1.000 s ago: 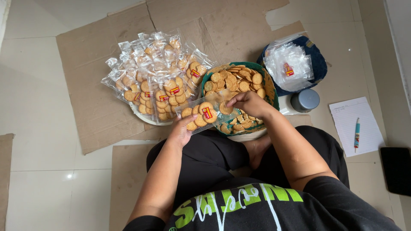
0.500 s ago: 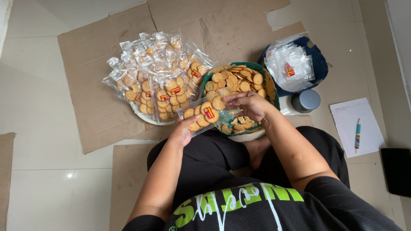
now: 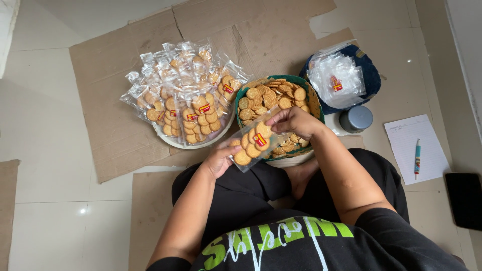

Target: Manually packing small round cookies into individual plastic bags from a large bowl while sitting on the floor.

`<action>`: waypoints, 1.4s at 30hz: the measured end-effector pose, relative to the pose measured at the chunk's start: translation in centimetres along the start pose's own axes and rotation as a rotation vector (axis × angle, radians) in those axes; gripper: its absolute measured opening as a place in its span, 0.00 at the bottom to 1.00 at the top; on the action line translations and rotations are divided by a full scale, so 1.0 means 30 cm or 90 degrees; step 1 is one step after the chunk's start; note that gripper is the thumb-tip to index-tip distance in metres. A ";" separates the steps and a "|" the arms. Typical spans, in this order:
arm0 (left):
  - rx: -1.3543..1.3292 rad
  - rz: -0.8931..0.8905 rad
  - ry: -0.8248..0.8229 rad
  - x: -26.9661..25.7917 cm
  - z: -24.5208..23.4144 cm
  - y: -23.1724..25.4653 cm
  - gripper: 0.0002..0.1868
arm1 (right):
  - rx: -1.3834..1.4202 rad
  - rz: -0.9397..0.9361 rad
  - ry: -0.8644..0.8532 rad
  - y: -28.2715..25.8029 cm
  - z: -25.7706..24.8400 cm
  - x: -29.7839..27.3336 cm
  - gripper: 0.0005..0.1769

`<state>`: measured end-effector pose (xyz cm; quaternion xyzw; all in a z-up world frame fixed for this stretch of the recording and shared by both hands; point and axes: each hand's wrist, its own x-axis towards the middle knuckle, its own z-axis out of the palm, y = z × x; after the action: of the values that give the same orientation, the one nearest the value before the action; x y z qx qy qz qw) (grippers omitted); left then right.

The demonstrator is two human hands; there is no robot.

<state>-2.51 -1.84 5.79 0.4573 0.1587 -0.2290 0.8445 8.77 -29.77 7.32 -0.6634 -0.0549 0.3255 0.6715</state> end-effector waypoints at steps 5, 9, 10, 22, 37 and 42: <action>0.022 -0.121 -0.202 0.029 0.000 -0.063 0.43 | -0.157 0.010 -0.050 -0.130 -0.003 -0.073 0.15; 0.225 -0.013 -0.162 0.070 0.080 -0.176 0.34 | -0.404 0.037 -0.087 -0.110 0.065 -0.073 0.14; 0.322 0.048 -0.143 0.089 0.094 -0.213 0.39 | -0.494 0.037 -0.080 -0.098 0.088 -0.067 0.14; -0.012 0.101 0.030 0.003 0.135 -0.013 0.26 | -0.427 -0.249 0.273 -0.155 0.102 -0.047 0.11; -0.108 0.090 0.234 0.193 -0.034 -0.100 0.27 | -0.802 0.058 0.273 0.273 -0.176 0.157 0.11; -0.094 0.080 0.254 0.207 -0.040 -0.109 0.27 | -0.896 -0.064 0.264 0.252 -0.071 0.147 0.09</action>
<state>0.92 -3.88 -0.10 0.4395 0.3104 -0.0686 0.8401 10.55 -30.03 -1.50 -0.9821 -0.1532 0.0501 0.0971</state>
